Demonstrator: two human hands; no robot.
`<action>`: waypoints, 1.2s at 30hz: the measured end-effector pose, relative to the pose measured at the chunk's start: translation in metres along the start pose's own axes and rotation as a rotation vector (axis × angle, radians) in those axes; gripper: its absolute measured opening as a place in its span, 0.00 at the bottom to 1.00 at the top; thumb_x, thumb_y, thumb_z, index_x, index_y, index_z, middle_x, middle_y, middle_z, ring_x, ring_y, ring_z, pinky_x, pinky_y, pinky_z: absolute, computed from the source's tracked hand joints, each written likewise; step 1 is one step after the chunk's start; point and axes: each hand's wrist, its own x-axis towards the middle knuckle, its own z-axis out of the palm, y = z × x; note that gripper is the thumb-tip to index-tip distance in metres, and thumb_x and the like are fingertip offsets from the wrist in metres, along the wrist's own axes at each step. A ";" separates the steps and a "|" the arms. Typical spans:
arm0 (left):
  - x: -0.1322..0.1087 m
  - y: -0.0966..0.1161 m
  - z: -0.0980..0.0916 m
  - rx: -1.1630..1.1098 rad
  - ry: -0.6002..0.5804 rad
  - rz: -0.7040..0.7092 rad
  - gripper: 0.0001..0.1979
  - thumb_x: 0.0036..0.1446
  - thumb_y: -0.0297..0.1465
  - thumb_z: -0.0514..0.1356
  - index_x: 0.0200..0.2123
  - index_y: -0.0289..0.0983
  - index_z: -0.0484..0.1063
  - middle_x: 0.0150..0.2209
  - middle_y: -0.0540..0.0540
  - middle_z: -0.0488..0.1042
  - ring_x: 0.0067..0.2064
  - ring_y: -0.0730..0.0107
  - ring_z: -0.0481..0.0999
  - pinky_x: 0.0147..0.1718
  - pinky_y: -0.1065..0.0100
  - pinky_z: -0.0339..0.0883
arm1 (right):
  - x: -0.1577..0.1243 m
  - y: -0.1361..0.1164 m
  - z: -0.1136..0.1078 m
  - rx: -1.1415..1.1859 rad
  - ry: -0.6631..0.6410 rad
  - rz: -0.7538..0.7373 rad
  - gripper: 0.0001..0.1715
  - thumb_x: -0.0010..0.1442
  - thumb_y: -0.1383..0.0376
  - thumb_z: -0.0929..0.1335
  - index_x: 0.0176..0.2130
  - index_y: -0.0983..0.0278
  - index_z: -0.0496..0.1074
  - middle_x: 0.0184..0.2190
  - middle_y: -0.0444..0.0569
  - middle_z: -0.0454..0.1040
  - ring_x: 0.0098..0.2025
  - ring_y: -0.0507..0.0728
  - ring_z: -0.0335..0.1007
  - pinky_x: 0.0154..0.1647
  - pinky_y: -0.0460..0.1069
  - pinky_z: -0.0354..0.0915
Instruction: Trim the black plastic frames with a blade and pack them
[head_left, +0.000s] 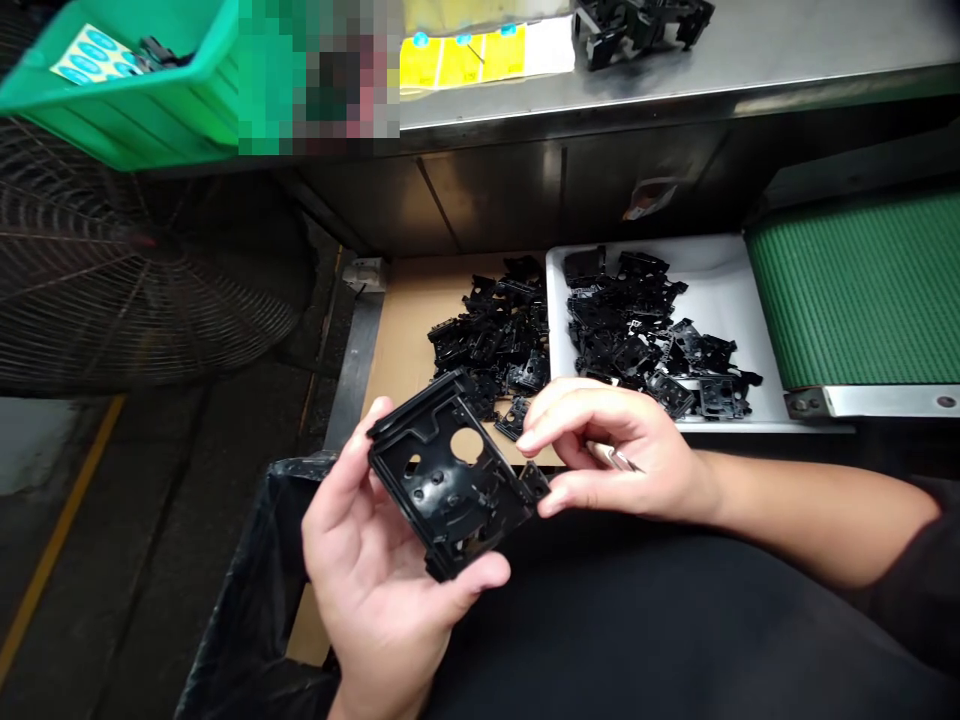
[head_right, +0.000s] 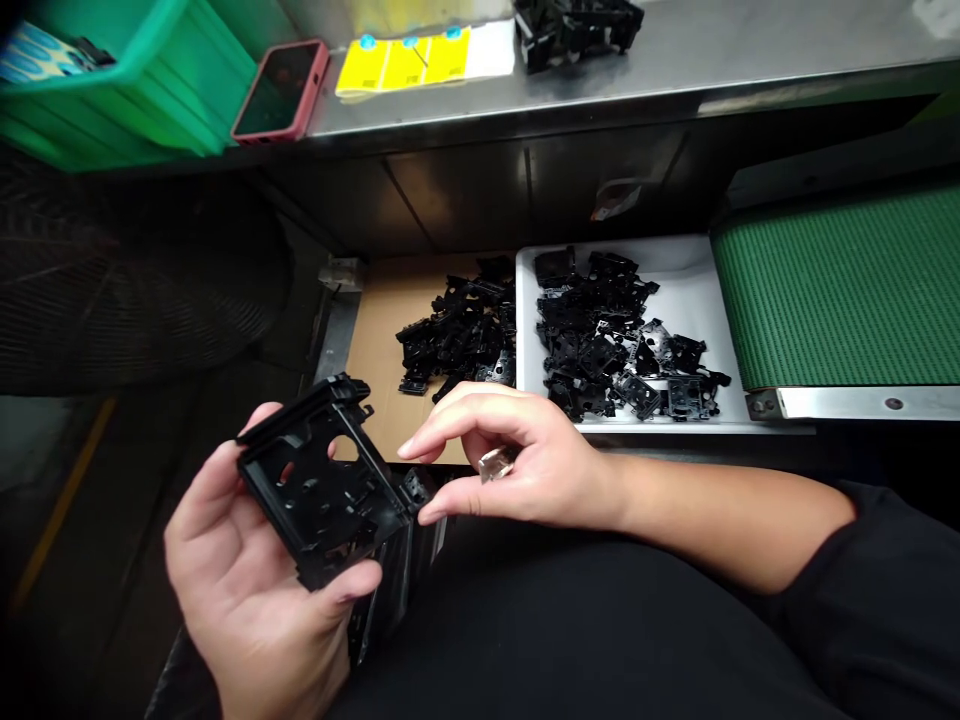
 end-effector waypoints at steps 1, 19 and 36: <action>-0.002 -0.001 -0.004 -0.012 0.003 0.002 0.53 0.32 0.34 0.80 0.64 0.49 0.64 0.70 0.46 0.61 0.72 0.44 0.54 0.65 0.49 0.66 | 0.000 0.000 0.004 -0.034 -0.008 -0.023 0.17 0.55 0.71 0.79 0.45 0.65 0.79 0.39 0.49 0.76 0.31 0.49 0.68 0.27 0.45 0.67; -0.027 -0.007 -0.101 0.023 0.057 0.059 0.50 0.35 0.40 0.79 0.63 0.52 0.65 0.70 0.47 0.61 0.72 0.45 0.54 0.71 0.47 0.55 | 0.009 0.008 0.110 -0.240 0.056 -0.041 0.13 0.54 0.67 0.79 0.29 0.63 0.72 0.33 0.47 0.71 0.36 0.55 0.70 0.37 0.52 0.70; -0.031 -0.022 -0.138 -0.027 0.046 0.067 0.54 0.33 0.36 0.80 0.64 0.49 0.63 0.70 0.44 0.60 0.72 0.46 0.55 0.70 0.43 0.53 | 0.013 0.022 0.144 -0.158 0.046 0.067 0.16 0.52 0.67 0.80 0.41 0.62 0.79 0.37 0.48 0.71 0.31 0.51 0.65 0.27 0.47 0.64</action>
